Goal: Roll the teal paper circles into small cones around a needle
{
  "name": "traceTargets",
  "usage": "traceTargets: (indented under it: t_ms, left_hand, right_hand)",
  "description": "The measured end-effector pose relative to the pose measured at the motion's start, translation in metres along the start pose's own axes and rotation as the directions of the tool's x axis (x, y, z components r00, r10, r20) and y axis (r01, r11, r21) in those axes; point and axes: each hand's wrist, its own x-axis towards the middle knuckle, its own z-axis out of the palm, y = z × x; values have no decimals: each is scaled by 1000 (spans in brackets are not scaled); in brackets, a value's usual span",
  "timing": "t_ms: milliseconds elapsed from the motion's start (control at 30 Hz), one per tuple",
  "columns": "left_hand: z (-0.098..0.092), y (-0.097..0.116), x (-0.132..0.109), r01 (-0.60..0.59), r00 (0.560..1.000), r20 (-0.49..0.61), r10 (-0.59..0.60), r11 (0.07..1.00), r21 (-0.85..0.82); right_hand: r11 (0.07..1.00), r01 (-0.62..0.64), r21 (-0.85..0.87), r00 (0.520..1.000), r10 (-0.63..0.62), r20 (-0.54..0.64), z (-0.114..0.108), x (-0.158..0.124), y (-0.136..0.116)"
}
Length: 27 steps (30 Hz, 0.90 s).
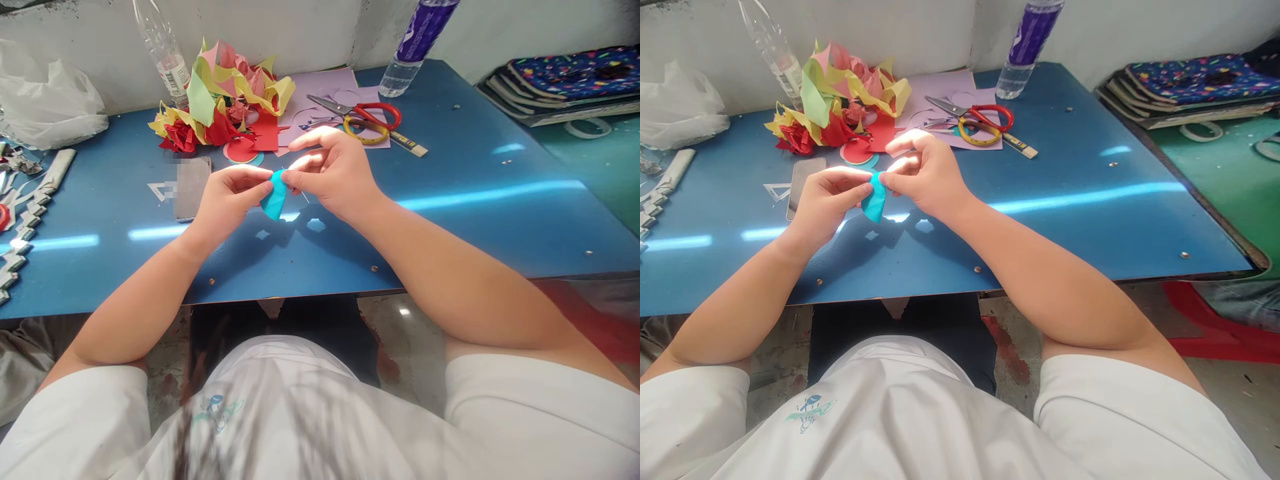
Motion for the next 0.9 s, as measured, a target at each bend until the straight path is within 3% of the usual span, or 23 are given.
traceTargets:
  t_ms: [400,767,900]
  left_hand:
    - [0,-1,0,16,998,-63,-17,1000,-15]
    - [3,2,-1,19,1000,-13,-20,995,-95]
    - [3,0,0,0,1000,-21,-1,999,-32]
  right_hand:
    - [994,-85,66,996,87,-34,-2,5,-6]
    - [999,-1,41,1000,2,-10,5,-4,-3]
    - [999,-16,40,1000,17,-19,5,-4,-3]
